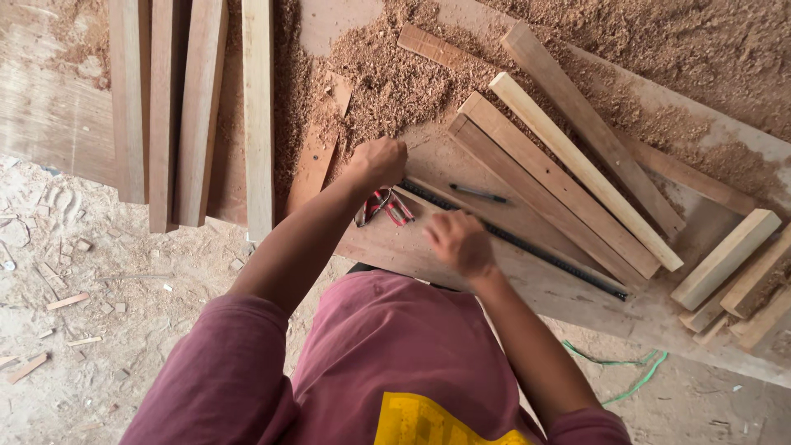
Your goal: The person measures and marks wooden planks using a metal ruler and a pen. They align the ruler along the plank, mark measurement points, and occasionally use a try square to ensure perpendicular lines. The person repeats this process on multiple planks.
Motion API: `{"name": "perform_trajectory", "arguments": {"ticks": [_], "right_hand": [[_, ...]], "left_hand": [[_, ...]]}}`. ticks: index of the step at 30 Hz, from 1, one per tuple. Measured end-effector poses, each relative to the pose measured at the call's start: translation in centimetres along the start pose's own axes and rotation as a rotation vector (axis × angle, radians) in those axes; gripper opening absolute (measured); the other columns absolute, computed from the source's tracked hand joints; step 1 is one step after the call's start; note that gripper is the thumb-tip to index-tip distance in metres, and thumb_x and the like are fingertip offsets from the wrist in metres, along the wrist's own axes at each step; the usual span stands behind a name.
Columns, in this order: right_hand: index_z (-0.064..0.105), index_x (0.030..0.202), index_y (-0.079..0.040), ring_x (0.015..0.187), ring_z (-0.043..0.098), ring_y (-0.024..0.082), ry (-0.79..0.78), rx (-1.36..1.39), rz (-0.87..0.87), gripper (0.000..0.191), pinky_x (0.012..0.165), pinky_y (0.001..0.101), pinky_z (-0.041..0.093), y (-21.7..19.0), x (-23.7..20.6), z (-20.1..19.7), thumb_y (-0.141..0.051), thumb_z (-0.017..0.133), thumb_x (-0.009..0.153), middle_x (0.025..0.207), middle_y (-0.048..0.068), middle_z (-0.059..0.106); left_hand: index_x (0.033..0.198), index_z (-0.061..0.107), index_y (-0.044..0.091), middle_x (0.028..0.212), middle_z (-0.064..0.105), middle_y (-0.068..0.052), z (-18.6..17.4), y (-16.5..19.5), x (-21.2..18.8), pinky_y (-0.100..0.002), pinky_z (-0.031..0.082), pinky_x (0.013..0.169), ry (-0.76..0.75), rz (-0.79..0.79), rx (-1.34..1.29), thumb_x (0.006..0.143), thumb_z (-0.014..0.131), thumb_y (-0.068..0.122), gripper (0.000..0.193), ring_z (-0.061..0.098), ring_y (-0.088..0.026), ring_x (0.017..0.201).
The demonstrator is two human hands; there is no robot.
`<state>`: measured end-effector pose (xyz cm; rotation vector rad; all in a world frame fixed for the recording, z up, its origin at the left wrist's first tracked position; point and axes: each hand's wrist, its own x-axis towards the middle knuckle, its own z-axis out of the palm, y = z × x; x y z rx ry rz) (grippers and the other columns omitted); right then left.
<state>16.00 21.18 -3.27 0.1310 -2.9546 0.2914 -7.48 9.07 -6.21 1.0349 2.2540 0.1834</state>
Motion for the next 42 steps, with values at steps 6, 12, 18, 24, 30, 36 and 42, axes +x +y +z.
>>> {"name": "perform_trajectory", "arguments": {"ticks": [6, 12, 18, 24, 30, 36, 42], "right_hand": [[0.059, 0.139, -0.011, 0.073, 0.066, 0.029, -0.104, 0.139, -0.004, 0.078, 0.059, 0.0418, 0.055, -3.7, 1.4, 1.4, -0.044, 0.086, 0.074, 0.096, 0.017, 0.066], [0.060, 0.132, -0.009, 0.087, 0.066, 0.030, -0.059, 0.186, 0.205, 0.063, 0.067, 0.0400, 0.056, -5.3, 3.4, 3.0, -0.031, 0.085, 0.079, 0.101, 0.012, 0.063], [0.065, 0.112, -0.009, 0.093, 0.065, 0.031, 0.008, 0.138, 0.172, 0.037, 0.070, 0.0418, 0.055, -5.1, 4.1, 3.5, -0.025, 0.081, 0.082, 0.101, 0.011, 0.064], [0.065, 0.105, -0.008, 0.102, 0.064, 0.030, -0.046, 0.181, 0.107, 0.021, 0.085, 0.0395, 0.057, -4.5, 4.2, 3.0, -0.016, 0.077, 0.089, 0.108, 0.010, 0.064], [0.061, 0.106, -0.001, 0.103, 0.063, 0.033, -0.061, 0.284, 0.079, 0.038, 0.089, 0.0419, 0.054, -5.6, 5.6, 2.5, -0.024, 0.080, 0.082, 0.111, 0.018, 0.064], [0.056, 0.138, 0.005, 0.104, 0.063, 0.031, -0.114, 0.317, 0.087, 0.063, 0.093, 0.0390, 0.054, -5.7, 5.8, 2.9, -0.016, 0.079, 0.082, 0.113, 0.018, 0.064], [0.057, 0.132, 0.004, 0.106, 0.063, 0.030, -0.106, 0.333, -0.020, 0.059, 0.092, 0.0376, 0.054, -5.3, 5.2, 2.8, -0.012, 0.078, 0.080, 0.113, 0.016, 0.064]], "left_hand": [[0.096, 0.076, 0.007, 0.094, 0.077, -0.014, -0.4, 0.0, 0.1, -0.041, 0.063, 0.067, -0.059, 0.009, -0.021, 0.093, 0.065, 0.018, 0.015, 0.077, -0.028, 0.081], [0.101, 0.075, 0.008, 0.098, 0.078, -0.014, -1.5, 1.1, 0.4, -0.041, 0.063, 0.067, -0.126, -0.116, -0.064, 0.096, 0.060, 0.017, 0.018, 0.078, -0.027, 0.083], [0.104, 0.076, 0.009, 0.106, 0.076, -0.015, -2.6, 1.5, 0.9, -0.044, 0.061, 0.074, -0.066, -0.078, -0.004, 0.090, 0.062, 0.013, 0.020, 0.075, -0.031, 0.094], [0.100, 0.075, 0.006, 0.101, 0.076, -0.015, -2.7, 1.5, 1.0, -0.042, 0.062, 0.071, -0.115, -0.026, 0.015, 0.091, 0.065, 0.017, 0.018, 0.076, -0.029, 0.089], [0.097, 0.077, 0.007, 0.091, 0.076, -0.011, -4.0, 2.1, 1.6, -0.036, 0.061, 0.060, -0.205, -0.039, 0.089, 0.092, 0.069, 0.019, 0.015, 0.074, -0.022, 0.077], [0.094, 0.071, 0.007, 0.084, 0.075, -0.011, -4.4, 2.3, 1.9, -0.036, 0.061, 0.055, -0.154, 0.005, 0.090, 0.095, 0.068, 0.026, 0.019, 0.073, -0.021, 0.069], [0.089, 0.074, 0.004, 0.082, 0.074, -0.012, -4.1, 1.3, 2.3, -0.034, 0.057, 0.059, -0.163, 0.104, 0.075, 0.091, 0.070, 0.020, 0.017, 0.069, -0.020, 0.068]]}}
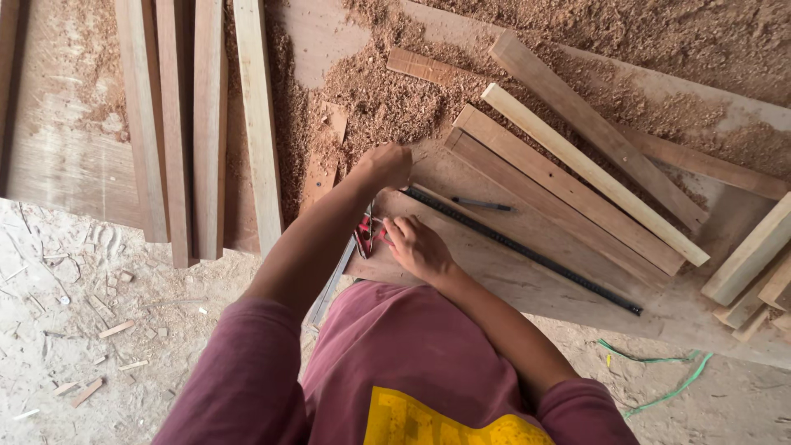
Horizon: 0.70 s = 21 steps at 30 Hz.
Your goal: The person measures and marks wooden planks using a metal ruler and a pen. They align the ruler along the plank, mark measurement points, and occasionally use a try square to ensure perpendicular lines. The person repeats this process on multiple planks.
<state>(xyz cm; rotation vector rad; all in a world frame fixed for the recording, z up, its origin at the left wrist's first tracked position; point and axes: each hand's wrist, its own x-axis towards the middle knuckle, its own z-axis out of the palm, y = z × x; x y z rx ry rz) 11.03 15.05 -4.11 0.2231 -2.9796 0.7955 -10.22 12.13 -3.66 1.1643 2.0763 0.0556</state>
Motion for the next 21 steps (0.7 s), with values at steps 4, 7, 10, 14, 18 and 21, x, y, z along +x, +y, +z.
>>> {"name": "perform_trajectory", "arguments": {"ticks": [4, 7, 10, 14, 18, 21], "right_hand": [[0.058, 0.128, 0.004, 0.103, 0.063, 0.031, -0.026, 0.000, 0.003, 0.056, 0.090, 0.0390, 0.055, -0.1, -0.6, -0.6, -0.011, 0.078, 0.078, 0.108, 0.016, 0.063], [0.059, 0.114, -0.001, 0.103, 0.063, 0.032, -0.028, 0.021, 0.057, 0.044, 0.089, 0.0403, 0.055, 0.0, -1.1, -1.0, -0.010, 0.078, 0.075, 0.106, 0.014, 0.063], [0.058, 0.106, -0.007, 0.097, 0.065, 0.032, -0.077, -0.004, 0.145, 0.038, 0.086, 0.0427, 0.054, -0.2, -1.3, -1.2, -0.013, 0.079, 0.075, 0.103, 0.013, 0.065], [0.056, 0.099, -0.007, 0.090, 0.066, 0.034, -0.224, -0.057, 0.220, 0.045, 0.081, 0.0457, 0.052, -0.3, -1.4, -1.5, -0.029, 0.085, 0.073, 0.095, 0.016, 0.066], [0.060, 0.099, -0.007, 0.082, 0.067, 0.034, -0.084, -0.038, 0.083, 0.047, 0.075, 0.0466, 0.052, 0.1, -2.5, -2.5, -0.036, 0.085, 0.072, 0.088, 0.014, 0.068], [0.064, 0.097, -0.008, 0.077, 0.067, 0.032, 0.031, -0.057, 0.055, 0.032, 0.071, 0.0459, 0.053, 1.7, -3.8, -3.7, -0.032, 0.081, 0.084, 0.084, 0.012, 0.068]], "left_hand": [[0.090, 0.073, 0.002, 0.083, 0.076, -0.013, 0.8, -0.4, -0.4, -0.037, 0.062, 0.057, -0.023, -0.046, -0.035, 0.097, 0.063, 0.015, 0.018, 0.075, -0.023, 0.070], [0.092, 0.073, 0.002, 0.086, 0.076, -0.014, 1.1, -0.5, -0.4, -0.039, 0.063, 0.061, -0.049, -0.043, 0.002, 0.092, 0.068, 0.018, 0.016, 0.076, -0.024, 0.073], [0.088, 0.075, 0.004, 0.085, 0.075, -0.014, 1.1, -0.7, -0.3, -0.040, 0.061, 0.064, 0.038, 0.000, -0.035, 0.083, 0.075, 0.022, 0.018, 0.074, -0.027, 0.076], [0.085, 0.076, 0.004, 0.082, 0.075, -0.014, 1.5, -0.9, 0.1, -0.041, 0.061, 0.067, 0.019, -0.038, -0.064, 0.087, 0.074, 0.028, 0.024, 0.075, -0.028, 0.076], [0.084, 0.077, 0.007, 0.079, 0.074, -0.012, 2.4, -1.1, -0.2, -0.040, 0.063, 0.064, 0.068, 0.016, 0.028, 0.091, 0.072, 0.030, 0.025, 0.076, -0.026, 0.073], [0.085, 0.079, 0.011, 0.079, 0.074, -0.011, 3.1, -1.3, -1.1, -0.041, 0.060, 0.062, 0.155, 0.034, -0.010, 0.089, 0.075, 0.031, 0.021, 0.073, -0.027, 0.072]]}}
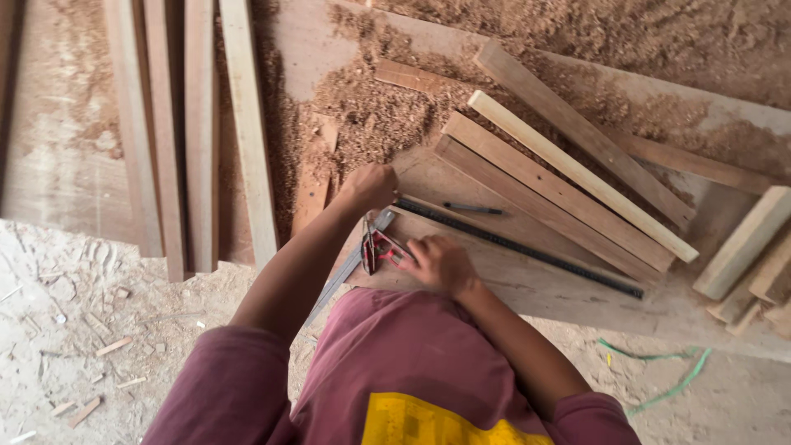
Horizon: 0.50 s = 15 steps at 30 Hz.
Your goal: The person measures and marks wooden planks using a metal ruler and a pen. They align the ruler along the plank, mark measurement points, and occasionally use a try square to ensure perpendicular lines. The person repeats this process on multiple planks.
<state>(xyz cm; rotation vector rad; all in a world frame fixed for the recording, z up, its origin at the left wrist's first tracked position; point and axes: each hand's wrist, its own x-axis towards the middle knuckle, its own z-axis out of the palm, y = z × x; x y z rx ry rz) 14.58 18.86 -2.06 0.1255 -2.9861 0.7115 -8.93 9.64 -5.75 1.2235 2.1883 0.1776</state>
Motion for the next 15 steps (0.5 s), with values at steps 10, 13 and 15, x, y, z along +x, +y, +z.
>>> {"name": "perform_trajectory", "arguments": {"ticks": [10, 13, 15], "right_hand": [[0.074, 0.115, -0.020, 0.084, 0.072, 0.036, -0.091, -0.199, 0.405, 0.022, 0.071, 0.0479, 0.059, 12.2, -2.0, -3.9, -0.023, 0.070, 0.094, 0.100, 0.010, 0.072], [0.068, 0.093, -0.015, 0.085, 0.073, 0.032, -0.088, -0.321, 0.338, 0.011, 0.070, 0.0461, 0.059, 12.4, -2.3, -3.8, -0.026, 0.071, 0.094, 0.093, 0.008, 0.071], [0.065, 0.096, -0.009, 0.070, 0.071, 0.033, 0.002, -0.299, 0.347, 0.014, 0.059, 0.0438, 0.057, 12.3, -2.5, -3.9, -0.021, 0.071, 0.093, 0.089, 0.011, 0.071]], "left_hand": [[0.100, 0.078, 0.010, 0.080, 0.074, -0.009, 0.0, 0.1, 0.9, -0.036, 0.055, 0.049, -0.244, -0.054, -0.043, 0.100, 0.068, 0.029, 0.021, 0.069, -0.018, 0.064], [0.100, 0.078, 0.009, 0.080, 0.072, -0.009, 0.2, -0.1, 1.2, -0.032, 0.054, 0.046, -0.209, -0.031, -0.032, 0.095, 0.069, 0.019, 0.014, 0.068, -0.016, 0.062], [0.099, 0.078, 0.011, 0.078, 0.072, -0.008, 0.6, -0.2, 0.9, -0.033, 0.053, 0.046, -0.200, -0.020, -0.034, 0.094, 0.067, 0.015, 0.013, 0.067, -0.016, 0.061]]}}
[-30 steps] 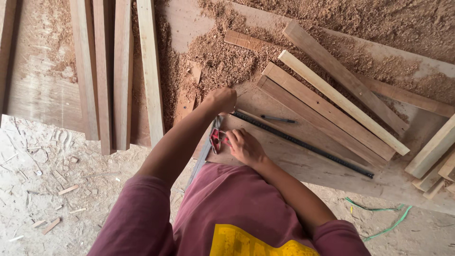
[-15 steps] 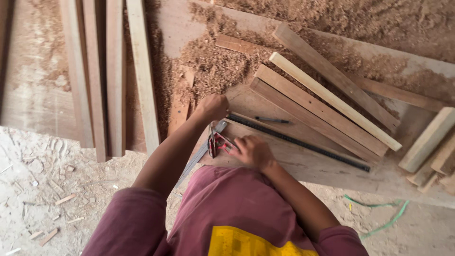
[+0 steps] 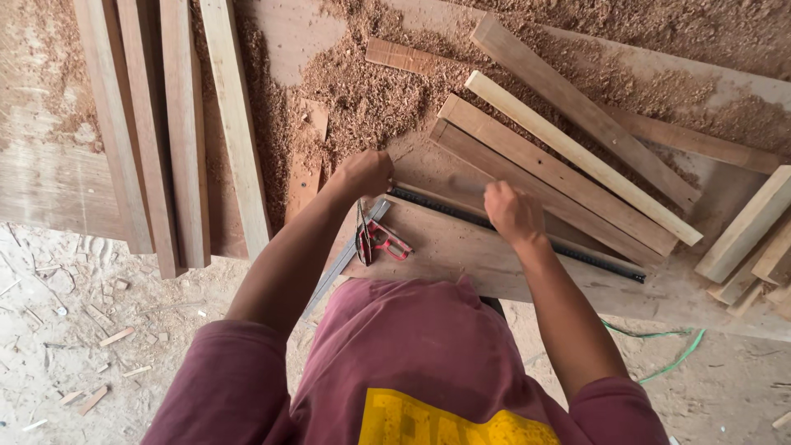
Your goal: The person measures and marks wooden planks using a metal ruler and a pen. They align the ruler along the plank, mark measurement points, and occasionally use a try square to ensure perpendicular lines. The person repeats this process on multiple planks.
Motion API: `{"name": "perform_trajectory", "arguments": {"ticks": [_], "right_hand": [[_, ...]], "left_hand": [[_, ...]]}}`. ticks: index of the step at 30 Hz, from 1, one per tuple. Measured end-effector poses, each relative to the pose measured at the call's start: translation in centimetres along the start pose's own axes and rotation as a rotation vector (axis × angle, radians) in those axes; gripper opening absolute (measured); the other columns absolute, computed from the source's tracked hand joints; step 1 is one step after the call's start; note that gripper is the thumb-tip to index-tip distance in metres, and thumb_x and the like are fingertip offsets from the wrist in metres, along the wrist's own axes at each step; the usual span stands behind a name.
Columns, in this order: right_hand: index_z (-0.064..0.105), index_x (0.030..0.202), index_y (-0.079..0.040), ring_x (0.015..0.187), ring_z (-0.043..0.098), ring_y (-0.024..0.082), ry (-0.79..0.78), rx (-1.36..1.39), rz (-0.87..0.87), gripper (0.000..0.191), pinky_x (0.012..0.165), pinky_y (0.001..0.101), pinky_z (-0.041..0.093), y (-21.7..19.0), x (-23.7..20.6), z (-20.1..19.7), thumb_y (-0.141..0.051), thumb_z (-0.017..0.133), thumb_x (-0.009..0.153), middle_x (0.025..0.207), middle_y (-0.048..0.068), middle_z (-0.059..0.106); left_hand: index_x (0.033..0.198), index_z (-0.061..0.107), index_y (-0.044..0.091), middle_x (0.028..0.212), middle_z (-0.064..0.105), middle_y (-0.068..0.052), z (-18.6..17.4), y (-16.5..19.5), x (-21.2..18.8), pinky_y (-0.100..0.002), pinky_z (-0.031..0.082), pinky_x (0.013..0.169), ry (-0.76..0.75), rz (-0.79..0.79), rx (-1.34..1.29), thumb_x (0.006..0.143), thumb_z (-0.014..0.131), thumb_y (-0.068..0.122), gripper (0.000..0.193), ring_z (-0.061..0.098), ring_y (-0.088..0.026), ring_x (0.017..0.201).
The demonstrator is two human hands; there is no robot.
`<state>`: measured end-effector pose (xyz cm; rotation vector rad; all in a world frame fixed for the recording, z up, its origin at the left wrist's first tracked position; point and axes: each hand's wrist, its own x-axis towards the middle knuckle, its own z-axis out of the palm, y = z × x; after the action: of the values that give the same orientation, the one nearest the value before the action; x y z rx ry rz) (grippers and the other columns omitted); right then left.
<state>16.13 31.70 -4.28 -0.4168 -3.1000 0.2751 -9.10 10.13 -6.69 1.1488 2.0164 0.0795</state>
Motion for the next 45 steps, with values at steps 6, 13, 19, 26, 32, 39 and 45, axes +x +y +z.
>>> {"name": "perform_trajectory", "arguments": {"ticks": [6, 13, 19, 26, 32, 39, 45], "right_hand": [[0.062, 0.103, -0.006, 0.064, 0.070, 0.022, 0.394, 0.553, 0.153, 0.009, 0.055, 0.0359, 0.057, -3.8, 0.3, -0.2, -0.007, 0.068, 0.097, 0.081, 0.006, 0.069], [0.065, 0.130, -0.009, 0.110, 0.068, 0.032, 0.258, 0.260, -0.425, 0.035, 0.093, 0.0479, 0.055, -10.5, 1.0, 2.2, -0.020, 0.076, 0.099, 0.120, 0.013, 0.066], [0.038, 0.158, -0.012, 0.151, 0.042, 0.034, 0.132, 0.235, -0.493, 0.072, 0.121, 0.0596, 0.035, -8.9, -0.6, 1.8, -0.033, 0.072, 0.098, 0.161, 0.018, 0.045], [0.036, 0.159, -0.022, 0.152, 0.038, 0.032, 0.015, 0.124, -0.445, 0.063, 0.117, 0.0599, 0.033, -9.0, -1.1, 2.5, -0.028, 0.061, 0.102, 0.165, 0.012, 0.039], [0.044, 0.156, -0.025, 0.141, 0.050, 0.036, 0.121, -0.090, -0.449, 0.059, 0.106, 0.0529, 0.047, -7.4, -1.6, 3.1, -0.020, 0.059, 0.099, 0.161, 0.004, 0.048], [0.053, 0.152, -0.028, 0.130, 0.058, 0.035, 0.123, 0.001, -0.491, 0.053, 0.098, 0.0474, 0.051, -6.3, -2.0, 2.3, -0.015, 0.055, 0.100, 0.159, 0.005, 0.050], [0.054, 0.150, -0.030, 0.129, 0.058, 0.035, 0.054, -0.012, -0.526, 0.051, 0.101, 0.0464, 0.051, -6.7, -4.4, 3.0, -0.019, 0.049, 0.101, 0.158, 0.003, 0.051]], "left_hand": [[0.095, 0.077, 0.011, 0.077, 0.072, -0.008, 0.8, 0.4, -1.4, -0.035, 0.055, 0.046, 0.104, 0.004, 0.094, 0.096, 0.062, 0.014, 0.015, 0.068, -0.018, 0.061], [0.094, 0.080, 0.013, 0.090, 0.075, -0.016, 0.1, 0.2, -0.7, -0.049, 0.057, 0.069, 0.093, -0.024, 0.022, 0.088, 0.071, 0.034, 0.024, 0.071, -0.037, 0.081], [0.096, 0.078, 0.018, 0.088, 0.076, -0.013, 0.5, 1.1, -2.2, -0.047, 0.060, 0.067, 0.132, -0.100, -0.057, 0.091, 0.067, 0.032, 0.019, 0.076, -0.034, 0.080], [0.093, 0.079, 0.016, 0.090, 0.075, -0.015, 0.7, 0.6, -2.1, -0.048, 0.059, 0.074, 0.141, -0.044, -0.061, 0.085, 0.074, 0.035, 0.021, 0.073, -0.036, 0.087], [0.092, 0.080, 0.017, 0.095, 0.075, -0.015, 1.2, 0.5, -2.7, -0.048, 0.059, 0.079, 0.213, -0.075, -0.087, 0.083, 0.073, 0.033, 0.019, 0.073, -0.037, 0.090], [0.090, 0.077, 0.007, 0.091, 0.076, -0.018, -1.4, 2.4, -3.6, -0.046, 0.061, 0.072, 0.122, -0.078, -0.022, 0.086, 0.065, 0.018, 0.017, 0.075, -0.034, 0.083], [0.090, 0.076, 0.009, 0.088, 0.075, -0.017, 0.2, 3.5, -6.5, -0.046, 0.060, 0.065, 0.064, -0.155, -0.072, 0.087, 0.063, 0.018, 0.016, 0.075, -0.033, 0.078]]}}
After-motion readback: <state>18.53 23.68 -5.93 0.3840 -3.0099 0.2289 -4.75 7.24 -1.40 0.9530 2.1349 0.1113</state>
